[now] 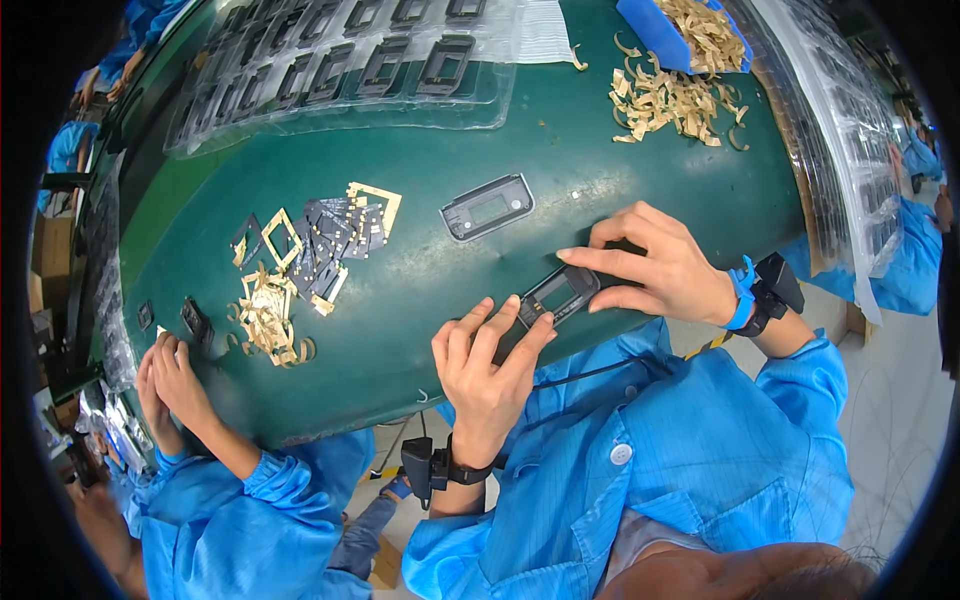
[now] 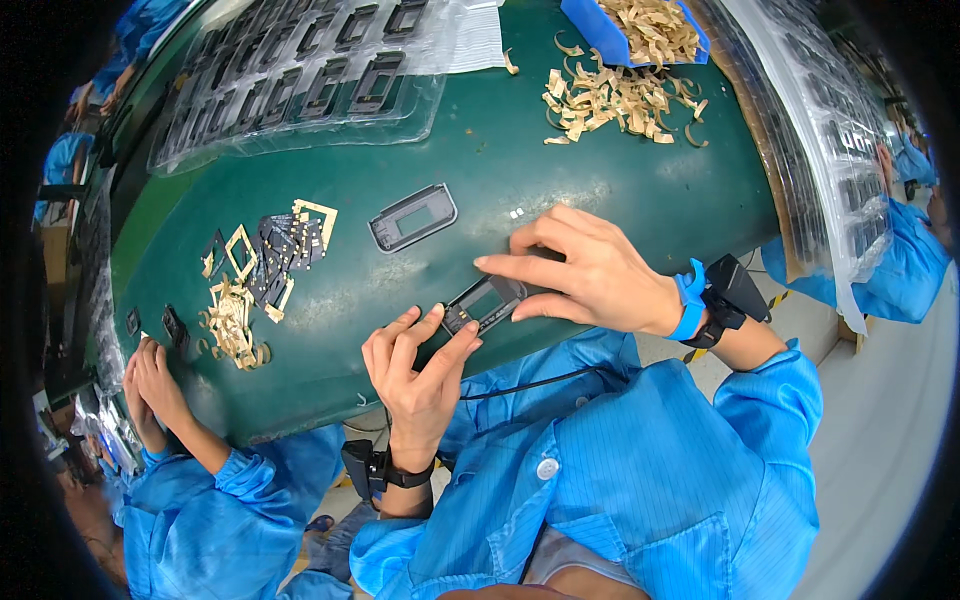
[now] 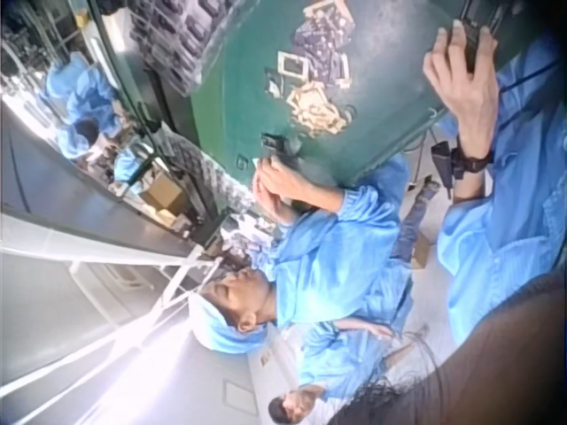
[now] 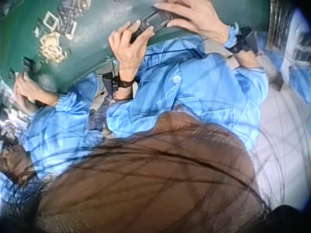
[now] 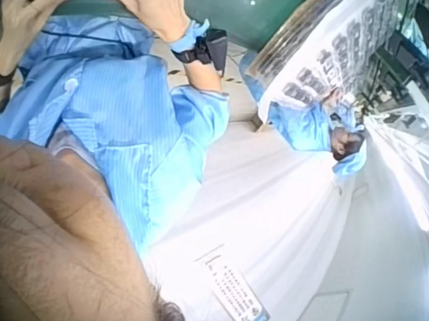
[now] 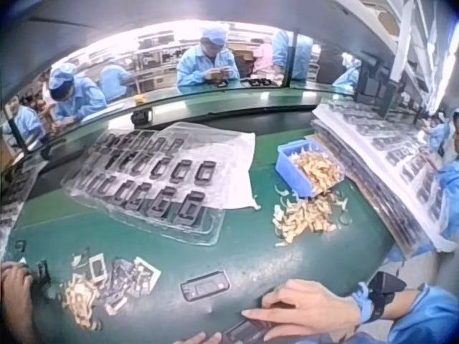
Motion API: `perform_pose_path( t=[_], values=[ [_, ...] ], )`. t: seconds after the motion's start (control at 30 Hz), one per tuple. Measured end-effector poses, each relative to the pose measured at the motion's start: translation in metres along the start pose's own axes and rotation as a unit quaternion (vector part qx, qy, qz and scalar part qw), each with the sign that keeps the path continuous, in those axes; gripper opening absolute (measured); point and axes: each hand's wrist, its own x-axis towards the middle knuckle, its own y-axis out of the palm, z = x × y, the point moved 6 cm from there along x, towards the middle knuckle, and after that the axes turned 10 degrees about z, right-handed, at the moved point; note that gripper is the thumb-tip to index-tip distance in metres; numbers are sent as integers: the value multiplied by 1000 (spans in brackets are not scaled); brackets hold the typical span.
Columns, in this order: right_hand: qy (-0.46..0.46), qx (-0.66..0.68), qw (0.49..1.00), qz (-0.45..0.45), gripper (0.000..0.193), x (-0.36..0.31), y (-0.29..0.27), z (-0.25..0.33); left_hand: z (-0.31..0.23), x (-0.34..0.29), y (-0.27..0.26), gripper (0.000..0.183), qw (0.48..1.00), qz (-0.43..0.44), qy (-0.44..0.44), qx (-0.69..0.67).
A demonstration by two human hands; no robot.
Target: Assembling small electronic component housings by placing screens and internal parts into plastic frames.
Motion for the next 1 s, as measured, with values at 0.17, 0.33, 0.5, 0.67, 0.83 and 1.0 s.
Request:
perform_pose_path(
  t=[0.17, 0.33, 0.5, 0.67, 0.83, 1.0],
  values=[
    [-33, -13, 999, 19, 54, -1, 7, -1, -1, -1, 1, 33, 1000, 5, -4, -4],
    [-42, -12, 999, 23, 53, -2, 8, -1, -2, 0, 0, 32, 1000, 9, -6, -5],
    [-46, -21, 999, 21, 51, 0, 8, 1, -2, 0, -1, 29, 1000, 10, -12, -11],
    [-16, 22, 999, 29, 49, 2, 5, -2, -13, 12, -3, 34, 999, 30, -32, -11],
    [-8, 41, 999, 14, 56, 0, 8, -6, -22, 21, 9, 40, 997, 44, -52, 49],
    [-7, 57, 998, 4, 55, 1, 9, -9, -25, 21, 15, 45, 993, 41, -56, 94]
  ],
)
